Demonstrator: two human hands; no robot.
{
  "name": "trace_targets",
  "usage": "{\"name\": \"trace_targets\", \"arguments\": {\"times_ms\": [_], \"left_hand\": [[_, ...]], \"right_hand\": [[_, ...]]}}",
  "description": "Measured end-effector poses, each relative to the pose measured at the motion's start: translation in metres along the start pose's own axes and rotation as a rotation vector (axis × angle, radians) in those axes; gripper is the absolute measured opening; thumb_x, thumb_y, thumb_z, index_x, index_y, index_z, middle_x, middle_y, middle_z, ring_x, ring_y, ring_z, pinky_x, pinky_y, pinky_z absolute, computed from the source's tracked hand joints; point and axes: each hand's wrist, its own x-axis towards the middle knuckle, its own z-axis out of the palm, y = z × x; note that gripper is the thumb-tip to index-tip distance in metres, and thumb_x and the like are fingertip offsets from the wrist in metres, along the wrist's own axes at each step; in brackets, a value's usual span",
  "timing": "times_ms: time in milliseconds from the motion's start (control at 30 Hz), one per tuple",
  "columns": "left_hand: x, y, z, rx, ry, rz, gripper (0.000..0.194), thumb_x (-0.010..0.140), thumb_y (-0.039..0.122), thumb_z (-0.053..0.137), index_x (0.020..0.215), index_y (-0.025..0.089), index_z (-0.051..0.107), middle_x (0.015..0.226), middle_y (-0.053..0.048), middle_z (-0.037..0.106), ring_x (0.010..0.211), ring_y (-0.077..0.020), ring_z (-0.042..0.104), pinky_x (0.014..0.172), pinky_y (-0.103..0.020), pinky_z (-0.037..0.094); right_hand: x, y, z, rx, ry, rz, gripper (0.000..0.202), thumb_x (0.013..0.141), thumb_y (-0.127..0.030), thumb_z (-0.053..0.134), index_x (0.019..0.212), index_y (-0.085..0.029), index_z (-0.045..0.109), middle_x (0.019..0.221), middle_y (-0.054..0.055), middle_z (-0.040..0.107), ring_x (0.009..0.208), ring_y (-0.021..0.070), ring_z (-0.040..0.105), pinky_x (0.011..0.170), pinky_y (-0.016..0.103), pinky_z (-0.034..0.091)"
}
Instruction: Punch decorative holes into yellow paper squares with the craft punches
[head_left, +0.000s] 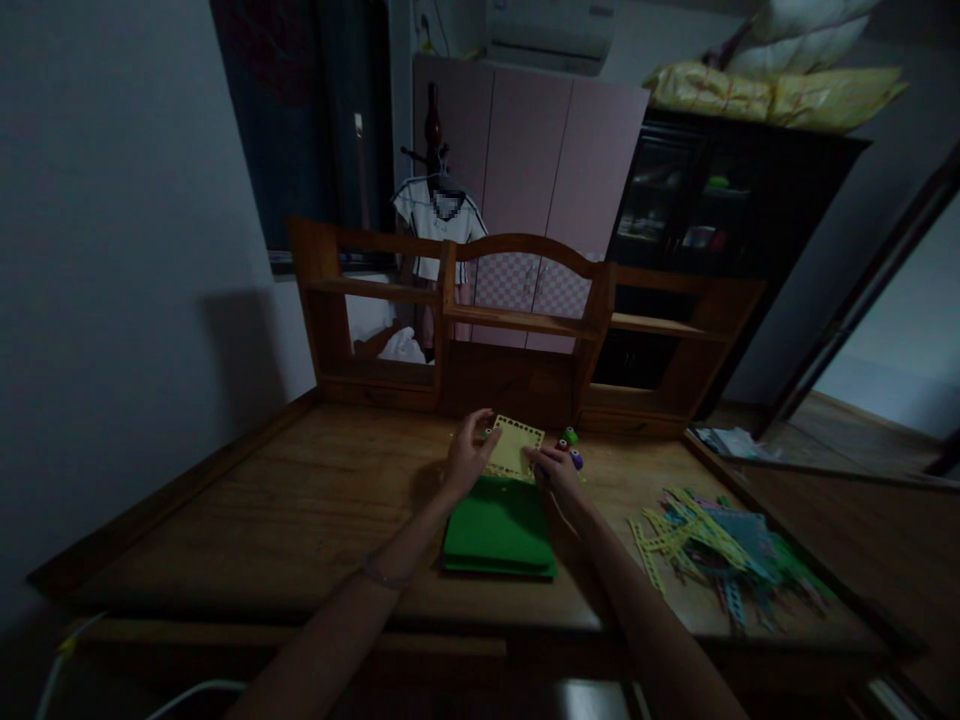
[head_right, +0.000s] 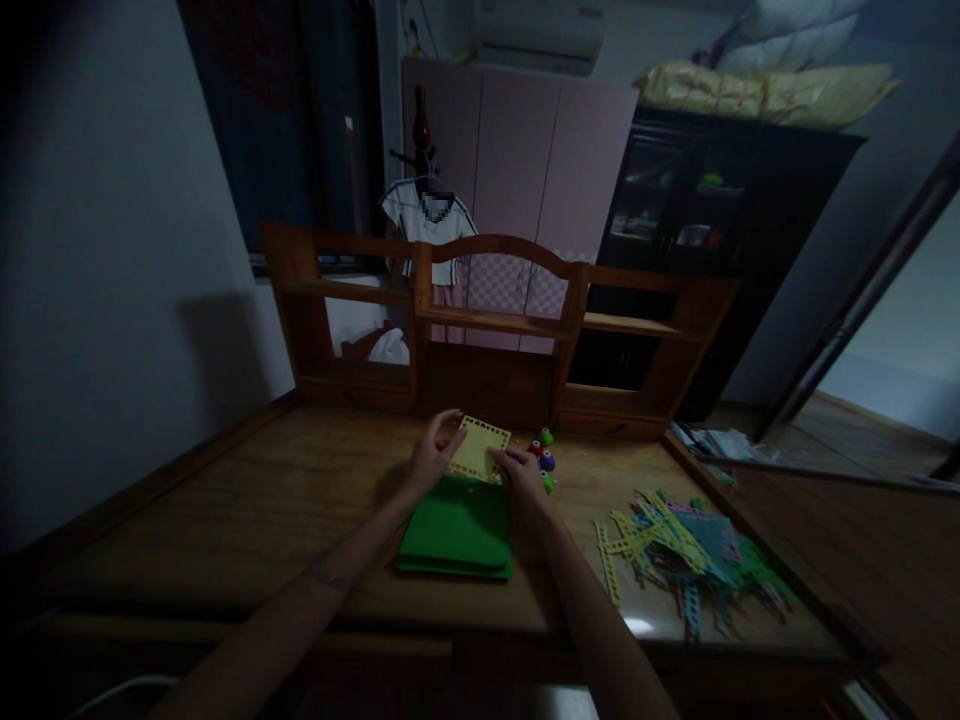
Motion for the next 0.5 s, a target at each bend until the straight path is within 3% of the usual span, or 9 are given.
{"name": "trace_targets", "arguments": {"times_ms": [67,167,300,500], "left_hand": [[-0.001,0.009,-0.001,0.092,-0.029,0.128,0.046,0.081,0.041,0.057,0.124,0.024,0.052,0.129,-0.007,0.05,0.12,-0.0208,0.044,0.101,-0.034,0.035],[-0.001,0.009,0.0,0.165,-0.175,0.23,0.051,0.077,0.042,0.062,0.125,0.027,0.052,0.138,-0.006,0.041,0.128,-0.0224,0.036,0.108,-0.039,0.026],[-0.004,-0.005,0.005,0.152,-0.308,0.238,0.069,0.067,0.046,0.072,0.129,0.027,0.048,0.146,-0.006,0.027,0.132,-0.0241,0.031,0.108,-0.038,0.027],[-0.003,-0.008,0.005,0.129,-0.327,0.24,0.083,0.06,0.045,0.076,0.133,0.022,0.043,0.148,-0.01,0.023,0.133,-0.0261,0.028,0.109,-0.041,0.026]], "right_hand": [[0.0,-0.001,0.0,-0.006,0.002,0.0,0.041,0.065,-0.052,0.071,0.057,-0.017,0.051,0.047,-0.004,0.037,0.04,0.0071,0.028,0.038,0.022,0.014],[0.0,-0.001,0.0,-0.013,-0.005,-0.019,0.038,0.066,-0.05,0.07,0.06,-0.017,0.053,0.048,-0.005,0.037,0.041,0.0071,0.028,0.038,0.022,0.015],[0.0,0.001,-0.002,-0.008,-0.006,-0.048,0.04,0.065,-0.051,0.07,0.058,-0.017,0.051,0.048,-0.005,0.036,0.041,0.0069,0.028,0.039,0.022,0.018],[-0.001,-0.002,-0.001,0.017,-0.011,-0.007,0.041,0.061,-0.054,0.071,0.059,-0.018,0.05,0.048,-0.006,0.035,0.041,0.0066,0.026,0.041,0.023,0.017]]}}
